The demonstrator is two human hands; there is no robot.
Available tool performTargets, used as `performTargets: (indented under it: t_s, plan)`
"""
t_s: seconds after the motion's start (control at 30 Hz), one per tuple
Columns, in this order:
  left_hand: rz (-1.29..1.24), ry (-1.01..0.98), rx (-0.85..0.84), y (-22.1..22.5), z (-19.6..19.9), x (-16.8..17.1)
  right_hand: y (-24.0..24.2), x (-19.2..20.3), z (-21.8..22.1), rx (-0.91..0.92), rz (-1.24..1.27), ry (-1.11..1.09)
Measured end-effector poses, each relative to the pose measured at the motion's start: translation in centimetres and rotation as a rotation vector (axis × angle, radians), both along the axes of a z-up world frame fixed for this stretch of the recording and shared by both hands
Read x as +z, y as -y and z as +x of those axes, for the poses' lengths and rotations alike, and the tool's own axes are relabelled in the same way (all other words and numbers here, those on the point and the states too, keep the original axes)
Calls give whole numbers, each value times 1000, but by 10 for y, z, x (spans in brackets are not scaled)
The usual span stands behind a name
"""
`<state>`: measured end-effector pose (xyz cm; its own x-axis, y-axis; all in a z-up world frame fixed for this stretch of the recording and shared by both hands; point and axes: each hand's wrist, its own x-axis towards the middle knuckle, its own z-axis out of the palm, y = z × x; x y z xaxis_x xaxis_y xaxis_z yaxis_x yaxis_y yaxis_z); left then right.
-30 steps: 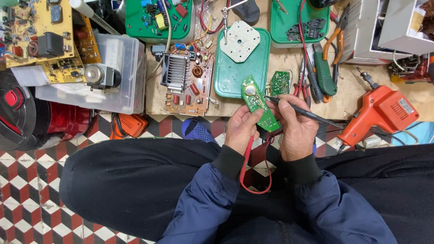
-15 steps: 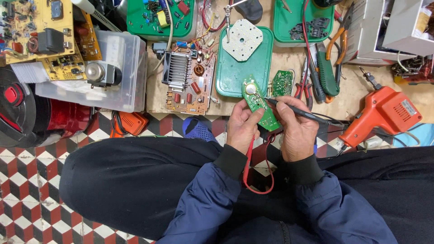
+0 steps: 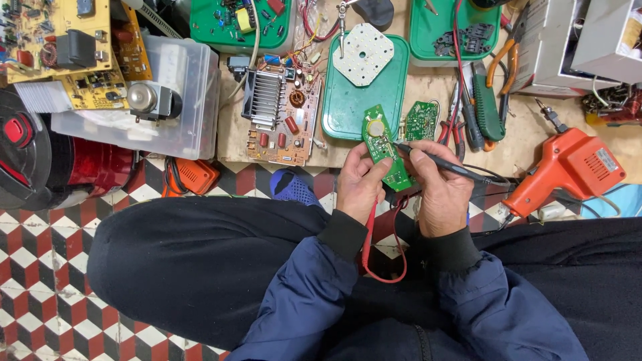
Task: Testing and repairing a speaker by soldering components on a circuit board and checking connections with a multimeter.
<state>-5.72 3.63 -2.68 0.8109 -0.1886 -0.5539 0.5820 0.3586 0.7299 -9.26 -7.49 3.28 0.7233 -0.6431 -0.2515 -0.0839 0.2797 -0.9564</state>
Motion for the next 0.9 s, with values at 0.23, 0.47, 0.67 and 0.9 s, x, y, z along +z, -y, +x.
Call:
performTargets:
  t_s: [0.23, 0.47, 0.67, 0.9]
  plan:
    - [10, 9, 0, 0, 0, 0, -1, 2, 0, 3, 5, 0]
    - [-7, -4, -3, -1, 0, 1, 2, -3, 0, 15, -9, -8]
    - [-30, -8, -2, 2, 0, 1, 0, 3, 2, -10, -10, 24]
    - [-45, -19, -10, 1, 1, 4, 0, 9, 4, -13, 33, 42]
